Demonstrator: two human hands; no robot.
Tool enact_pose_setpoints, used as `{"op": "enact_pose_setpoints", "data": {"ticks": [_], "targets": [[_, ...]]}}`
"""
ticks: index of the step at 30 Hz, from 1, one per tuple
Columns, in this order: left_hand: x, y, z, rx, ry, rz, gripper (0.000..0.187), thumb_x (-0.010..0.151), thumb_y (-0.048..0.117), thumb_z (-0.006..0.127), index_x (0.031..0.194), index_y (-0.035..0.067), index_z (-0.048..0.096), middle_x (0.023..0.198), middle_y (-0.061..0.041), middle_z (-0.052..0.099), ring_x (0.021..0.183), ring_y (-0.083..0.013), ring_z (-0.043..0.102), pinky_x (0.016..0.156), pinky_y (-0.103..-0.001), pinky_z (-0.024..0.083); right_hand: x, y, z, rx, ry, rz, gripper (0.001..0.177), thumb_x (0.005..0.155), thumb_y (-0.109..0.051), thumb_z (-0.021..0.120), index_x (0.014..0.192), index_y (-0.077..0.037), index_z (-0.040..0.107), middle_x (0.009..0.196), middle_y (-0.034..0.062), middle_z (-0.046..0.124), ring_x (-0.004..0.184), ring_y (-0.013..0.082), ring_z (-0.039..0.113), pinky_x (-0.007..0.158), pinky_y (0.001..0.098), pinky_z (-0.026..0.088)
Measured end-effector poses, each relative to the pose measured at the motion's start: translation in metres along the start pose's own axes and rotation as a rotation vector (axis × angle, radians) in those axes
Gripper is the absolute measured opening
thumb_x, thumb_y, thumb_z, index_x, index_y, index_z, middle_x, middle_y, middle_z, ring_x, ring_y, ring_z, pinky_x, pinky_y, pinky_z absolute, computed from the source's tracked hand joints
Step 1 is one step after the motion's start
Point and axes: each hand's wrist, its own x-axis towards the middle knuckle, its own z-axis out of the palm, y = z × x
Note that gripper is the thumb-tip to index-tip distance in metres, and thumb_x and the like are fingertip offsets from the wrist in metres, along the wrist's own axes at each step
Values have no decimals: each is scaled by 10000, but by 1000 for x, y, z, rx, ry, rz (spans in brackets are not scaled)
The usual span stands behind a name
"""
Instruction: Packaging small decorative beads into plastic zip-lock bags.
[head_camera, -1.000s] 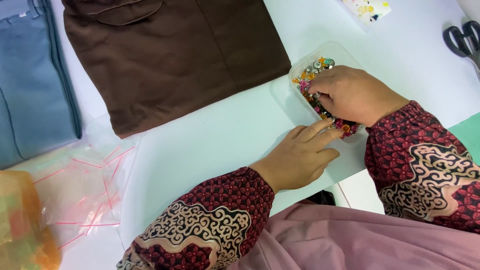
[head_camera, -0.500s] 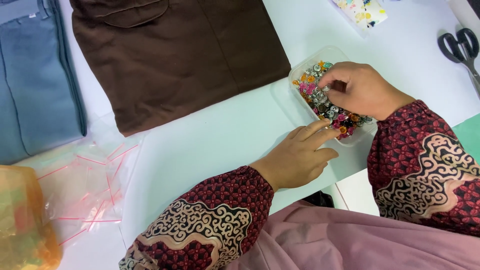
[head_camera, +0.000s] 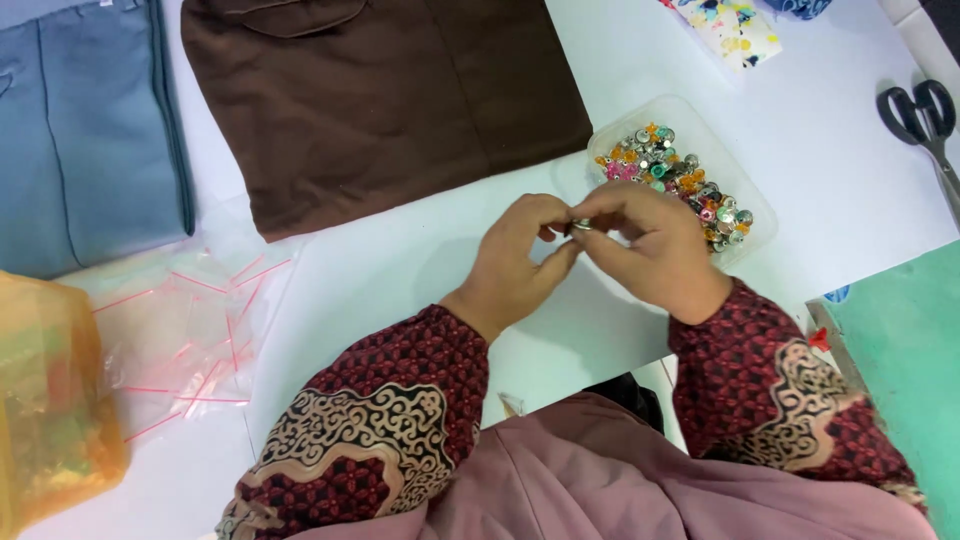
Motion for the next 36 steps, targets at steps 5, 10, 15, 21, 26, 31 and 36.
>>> {"op": "enact_pose_setpoints", "data": {"ticks": [5,10,15,21,26,31,36], "targets": [[-19,6,-63,320,-34,70,225,876,15,791,1076,54,695,1000,-74,696,910,-244,723,739,-310,643,4,23,65,280,-2,148,228,864,37,774,1088,20,736,808,117,732,725,135,650,655,277,577],[-29,33,-119,490,-228,-151,107,928,28,727,1028,65,735,942,-71,695,895,-231,691,770,-338,615,5,26,97,-4,-127,-60,162,957,-3,682,1093,-43,761,879,103,743,765,206,668,706,312,550],[-33,21,-130,643,-267,-178,94,882,26,771,947,89,749,867,-57,663,853,-225,667,763,-328,583,3,12,105,-443,-218,-253,125,995,-28,664,1084,-24,751,933,111,701,847,245,652,783,346,563],[-37,7,-124,678,-287,-213,79,880,45,746,865,112,706,742,-31,620,783,-190,636,718,-309,563,2,25,106,-500,-203,-222,119,966,-72,736,1080,-65,771,932,77,708,881,216,652,821,324,551],[-37,18,-127,706,-320,-153,54,892,81,749,869,116,714,752,-37,638,805,-181,638,713,-298,553,0,12,108,-558,-229,-311,118,944,-112,770,1054,-71,764,932,83,689,885,233,642,819,353,543],[-35,27,-126,702,-346,-204,149,891,144,770,1031,118,728,889,-53,661,935,-219,641,811,-346,549,0,6,104,-522,-247,-290,78,966,-100,731,1034,-74,760,940,74,671,878,229,632,822,359,531],[-37,25,-124,731,-351,-157,92,884,121,775,973,111,753,862,-47,643,932,-218,637,796,-337,552,-1,13,105,-490,-240,-310,57,957,-69,719,1000,-90,750,923,62,651,854,230,626,801,357,529]]}}
